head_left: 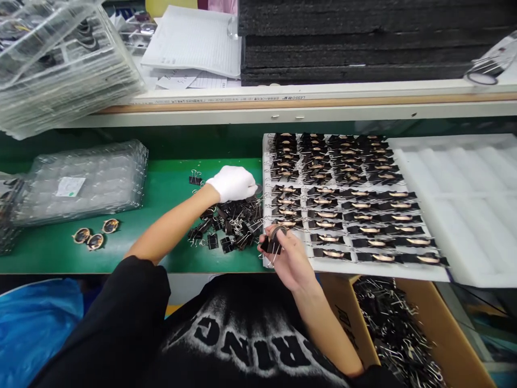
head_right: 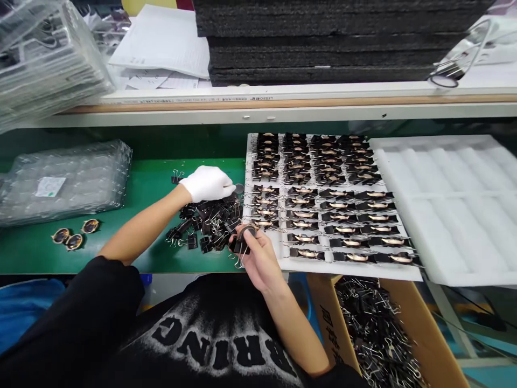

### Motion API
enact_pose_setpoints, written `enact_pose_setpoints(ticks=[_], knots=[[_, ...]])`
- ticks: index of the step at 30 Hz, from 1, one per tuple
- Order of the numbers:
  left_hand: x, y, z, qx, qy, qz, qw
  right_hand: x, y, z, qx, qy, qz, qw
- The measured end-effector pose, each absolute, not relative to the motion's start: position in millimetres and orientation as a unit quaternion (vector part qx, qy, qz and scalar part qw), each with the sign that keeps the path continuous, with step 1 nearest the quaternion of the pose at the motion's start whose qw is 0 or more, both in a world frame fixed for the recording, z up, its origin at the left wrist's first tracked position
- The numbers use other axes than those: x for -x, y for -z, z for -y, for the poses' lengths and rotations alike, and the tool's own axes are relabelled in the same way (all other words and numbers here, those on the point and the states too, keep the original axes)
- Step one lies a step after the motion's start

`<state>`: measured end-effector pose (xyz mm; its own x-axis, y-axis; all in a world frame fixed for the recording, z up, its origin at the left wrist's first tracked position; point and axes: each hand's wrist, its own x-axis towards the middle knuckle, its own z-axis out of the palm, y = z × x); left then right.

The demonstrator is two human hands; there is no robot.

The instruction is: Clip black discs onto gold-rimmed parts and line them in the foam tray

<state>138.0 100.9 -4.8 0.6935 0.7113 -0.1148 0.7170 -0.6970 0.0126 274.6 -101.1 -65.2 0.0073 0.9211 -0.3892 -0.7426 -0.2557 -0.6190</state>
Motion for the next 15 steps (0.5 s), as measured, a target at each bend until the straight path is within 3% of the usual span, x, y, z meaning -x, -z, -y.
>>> enact_pose_setpoints(ticks=[3, 6, 10, 15], knots=[[-128, 4, -92, -0.913, -0.108, -0.382, 0.091, -280, 67, 102, 0.378, -0.682, 0.14, 0.61], [-118, 3, -66, -0.865, -0.262, -0.357, 0.237, -283, 70, 97, 0.368, -0.667, 0.182, 0.622], [-110, 5, -31, -0.84, -0.272, -0.336, 0.328, -279, 74, 89, 0.371, -0.624, 0.275, 0.631], [-112, 2, -8, -0.797, -0.311, -0.398, 0.331, -267, 74, 86, 0.452, -0.406, 0.443, 0.659]])
